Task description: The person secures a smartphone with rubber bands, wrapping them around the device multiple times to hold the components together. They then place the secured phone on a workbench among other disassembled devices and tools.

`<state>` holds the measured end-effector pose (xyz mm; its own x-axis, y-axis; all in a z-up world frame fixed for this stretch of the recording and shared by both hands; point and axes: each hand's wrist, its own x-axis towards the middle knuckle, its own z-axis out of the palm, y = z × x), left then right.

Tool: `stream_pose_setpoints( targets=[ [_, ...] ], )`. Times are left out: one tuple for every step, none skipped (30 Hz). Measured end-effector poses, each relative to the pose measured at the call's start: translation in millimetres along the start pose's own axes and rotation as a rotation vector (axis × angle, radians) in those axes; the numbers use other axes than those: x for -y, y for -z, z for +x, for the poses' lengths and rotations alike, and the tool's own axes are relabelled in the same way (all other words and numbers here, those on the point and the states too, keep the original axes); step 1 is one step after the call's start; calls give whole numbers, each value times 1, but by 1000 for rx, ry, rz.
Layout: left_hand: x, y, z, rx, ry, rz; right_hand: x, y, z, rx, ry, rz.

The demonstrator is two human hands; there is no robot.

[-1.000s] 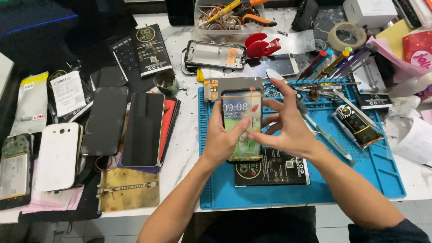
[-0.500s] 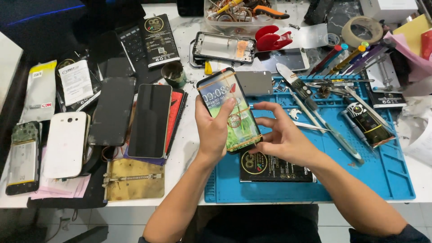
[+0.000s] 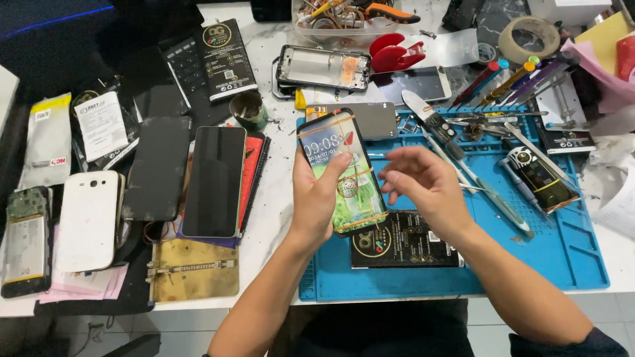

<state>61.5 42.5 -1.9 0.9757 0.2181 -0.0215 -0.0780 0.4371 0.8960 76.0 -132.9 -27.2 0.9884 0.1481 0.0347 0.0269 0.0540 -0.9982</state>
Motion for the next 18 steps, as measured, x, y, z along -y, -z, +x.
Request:
stream_pose_setpoints(
  targets=[
    [-2,-2,-1,2,8,2,-3,0,0,36,-58,12],
    [-5,-3,-2,4,16,4,-7,1,-1,73,-116,24],
    [-5,-2,-2,2,16,6,-7,0,-1,74,-117,26],
    [-6,-1,-2,10,17,-1,-6,0,-2,104,-151,-12],
    [-6,-1,-1,20,20,-9,-6,0,-3,131,-184,-50],
    [-5,1,0,20,21,-8,-1,-3,-4,131,-185,-49],
    [-3,2,1,20,40,-16,3,-6,-6,123,-188,-46],
    [-1,3,2,20,59,-23,7,-8,-7,116,-192,-44],
    [2,4,3,21,62,-21,7,-8,-7,113,-193,-42],
    [5,5,5,32,68,-4,8,-9,-7,108,-199,-52],
    [8,6,7,44,73,13,8,-9,-7,101,-202,-62],
    [10,6,7,47,74,15,7,-8,-7,98,-202,-59],
    [12,6,7,45,89,14,5,-8,-8,103,-204,-60],
    [15,6,6,42,104,13,4,-8,-9,108,-206,-60],
    [17,7,8,50,107,15,7,-7,-7,100,-205,-58],
    [18,9,10,42,120,7,10,-6,-5,131,-213,-105],
    [20,10,13,32,132,-1,13,-5,-2,163,-222,-153],
    [17,9,15,39,133,-1,24,-4,9,156,-220,-152]
  ],
)
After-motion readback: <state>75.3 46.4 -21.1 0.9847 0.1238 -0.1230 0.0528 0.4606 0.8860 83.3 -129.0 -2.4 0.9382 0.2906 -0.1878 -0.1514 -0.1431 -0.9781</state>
